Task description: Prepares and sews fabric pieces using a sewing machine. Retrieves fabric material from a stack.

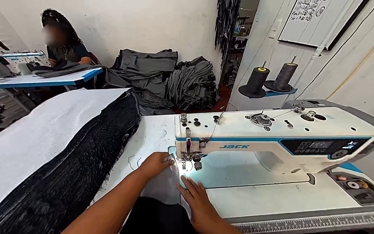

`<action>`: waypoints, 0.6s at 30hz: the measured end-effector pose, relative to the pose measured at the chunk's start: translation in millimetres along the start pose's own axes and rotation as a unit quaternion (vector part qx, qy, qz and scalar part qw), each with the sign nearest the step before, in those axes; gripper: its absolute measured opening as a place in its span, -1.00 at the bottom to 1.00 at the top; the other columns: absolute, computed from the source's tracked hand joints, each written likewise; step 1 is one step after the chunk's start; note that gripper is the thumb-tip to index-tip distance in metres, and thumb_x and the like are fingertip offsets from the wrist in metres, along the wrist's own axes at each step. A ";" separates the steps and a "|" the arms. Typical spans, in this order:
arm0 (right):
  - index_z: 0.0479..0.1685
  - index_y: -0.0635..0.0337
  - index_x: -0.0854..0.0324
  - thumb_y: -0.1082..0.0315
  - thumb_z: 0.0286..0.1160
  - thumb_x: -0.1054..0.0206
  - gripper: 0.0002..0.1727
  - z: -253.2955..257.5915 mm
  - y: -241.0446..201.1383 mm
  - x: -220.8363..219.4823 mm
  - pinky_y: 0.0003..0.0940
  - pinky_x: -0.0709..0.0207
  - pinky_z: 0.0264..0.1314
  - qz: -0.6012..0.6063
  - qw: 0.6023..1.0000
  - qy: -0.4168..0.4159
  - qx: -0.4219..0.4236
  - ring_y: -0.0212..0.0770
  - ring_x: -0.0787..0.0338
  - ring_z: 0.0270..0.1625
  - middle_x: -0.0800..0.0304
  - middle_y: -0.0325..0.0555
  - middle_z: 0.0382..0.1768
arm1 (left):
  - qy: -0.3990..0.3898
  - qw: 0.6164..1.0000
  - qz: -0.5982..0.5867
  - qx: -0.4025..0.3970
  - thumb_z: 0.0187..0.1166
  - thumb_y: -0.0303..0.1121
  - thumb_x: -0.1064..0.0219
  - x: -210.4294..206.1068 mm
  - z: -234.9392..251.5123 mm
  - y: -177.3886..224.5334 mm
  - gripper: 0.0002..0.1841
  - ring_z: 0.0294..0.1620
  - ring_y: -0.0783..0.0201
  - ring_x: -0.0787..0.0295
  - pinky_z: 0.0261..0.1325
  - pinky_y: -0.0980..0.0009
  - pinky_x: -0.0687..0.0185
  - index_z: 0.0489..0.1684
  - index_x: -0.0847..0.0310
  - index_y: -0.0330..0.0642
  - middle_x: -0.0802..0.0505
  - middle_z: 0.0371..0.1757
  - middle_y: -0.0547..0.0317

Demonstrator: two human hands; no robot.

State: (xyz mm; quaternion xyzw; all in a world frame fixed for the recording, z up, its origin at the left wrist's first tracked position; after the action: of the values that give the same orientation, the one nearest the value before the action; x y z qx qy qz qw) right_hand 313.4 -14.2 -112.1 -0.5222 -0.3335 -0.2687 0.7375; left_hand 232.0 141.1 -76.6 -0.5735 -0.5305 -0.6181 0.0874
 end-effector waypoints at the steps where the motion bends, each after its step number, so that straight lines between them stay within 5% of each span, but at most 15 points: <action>1: 0.64 0.37 -0.42 0.61 -0.18 -0.61 0.02 -3.4 -6.0 6.6 0.50 -0.19 0.63 0.066 0.996 0.045 0.033 0.41 -0.34 0.73 -0.30 0.35 0.72 | 0.000 0.997 -0.072 -0.019 0.78 -0.25 -0.24 11.5 -19.1 3.4 -0.65 -0.06 0.05 -0.76 0.19 0.04 -0.61 0.11 -0.68 -0.45 -0.82 -0.12 -0.19; 4: 0.72 0.55 -0.15 0.20 0.56 -0.32 -0.18 20.1 -10.9 26.5 -0.12 -0.33 0.74 0.320 0.946 0.059 0.015 -0.01 -0.41 0.74 -0.35 0.30 0.70 | -0.003 0.972 -0.228 -0.061 0.71 -0.36 -0.25 45.7 -77.6 25.1 -0.78 -0.20 0.52 -0.81 0.04 0.45 -0.76 0.13 -0.68 -0.27 -0.87 -0.21 0.27; 6: 0.66 0.47 -0.28 0.13 0.73 -0.15 -0.33 51.2 -32.9 43.1 -0.29 -0.45 0.64 0.484 0.875 0.028 -0.001 -0.27 -0.59 0.57 -0.57 0.07 0.55 | -0.006 0.966 -0.236 -0.103 0.68 -0.37 -0.26 65.7 -106.5 48.4 -0.81 -0.21 0.63 -0.80 0.01 0.56 -0.75 0.08 -0.70 -0.19 -0.88 -0.22 0.42; 9: 0.12 0.22 -0.64 0.28 0.74 -0.15 -0.74 80.8 -82.5 64.6 -0.42 -0.68 0.27 0.609 0.793 -0.010 0.019 -0.48 -0.82 0.05 -0.86 -0.34 -0.04 | 0.009 0.974 -0.162 -0.161 0.64 -0.36 -0.28 88.3 -134.7 81.4 -0.84 -0.21 0.75 -0.72 -0.04 0.68 -0.65 -0.03 -0.74 -0.15 -0.84 -0.24 0.51; 11: -0.18 0.09 -0.69 0.36 0.68 -0.22 -0.86 86.9 -103.2 71.9 -0.48 -0.72 0.04 0.638 0.769 -0.005 0.032 -0.52 -0.83 -0.19 -0.86 -0.41 -0.30 | 0.041 0.975 -0.128 -0.179 0.61 -0.33 -0.32 102.2 -148.4 91.6 -0.84 -0.20 0.78 -0.72 -0.04 0.72 -0.64 -0.04 -0.77 -0.14 -0.86 -0.23 0.51; 15: -0.26 0.10 -0.62 0.37 0.60 -0.36 -0.92 75.9 -116.4 91.4 -0.61 -0.64 -0.08 0.579 0.802 0.112 0.090 -0.61 -0.73 -0.27 -0.74 -0.45 -0.37 | 0.190 0.949 -0.120 -0.220 0.38 -0.07 -0.56 124.4 -164.4 96.7 -0.78 -0.35 0.76 -0.65 -0.26 0.76 -0.54 -0.36 -0.80 0.02 -0.78 -0.40 0.58; 18: -0.20 0.15 -0.61 0.36 0.65 -0.31 -0.91 60.2 -117.0 103.6 -0.62 -0.65 -0.04 0.530 0.817 0.191 0.119 -0.62 -0.72 -0.22 -0.73 -0.42 -0.32 | 0.225 0.928 -0.095 -0.281 0.49 -0.06 -0.48 122.6 -166.0 107.7 -0.72 0.13 0.63 -0.73 0.18 0.65 -0.63 -0.49 -0.73 -0.02 -0.87 0.01 0.43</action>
State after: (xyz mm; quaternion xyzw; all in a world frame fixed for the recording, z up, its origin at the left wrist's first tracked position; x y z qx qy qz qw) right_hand 279.1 1.7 51.0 -0.4648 0.1136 0.1112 0.8710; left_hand 166.8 31.5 118.2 -0.3673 -0.3537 -0.8600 -0.0190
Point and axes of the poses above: each hand's wrist, its own z-axis towards the middle knuckle, its own x-axis out of the back of the hand, y = z × x, the point moved 10 cm from there along z, towards the middle knuckle
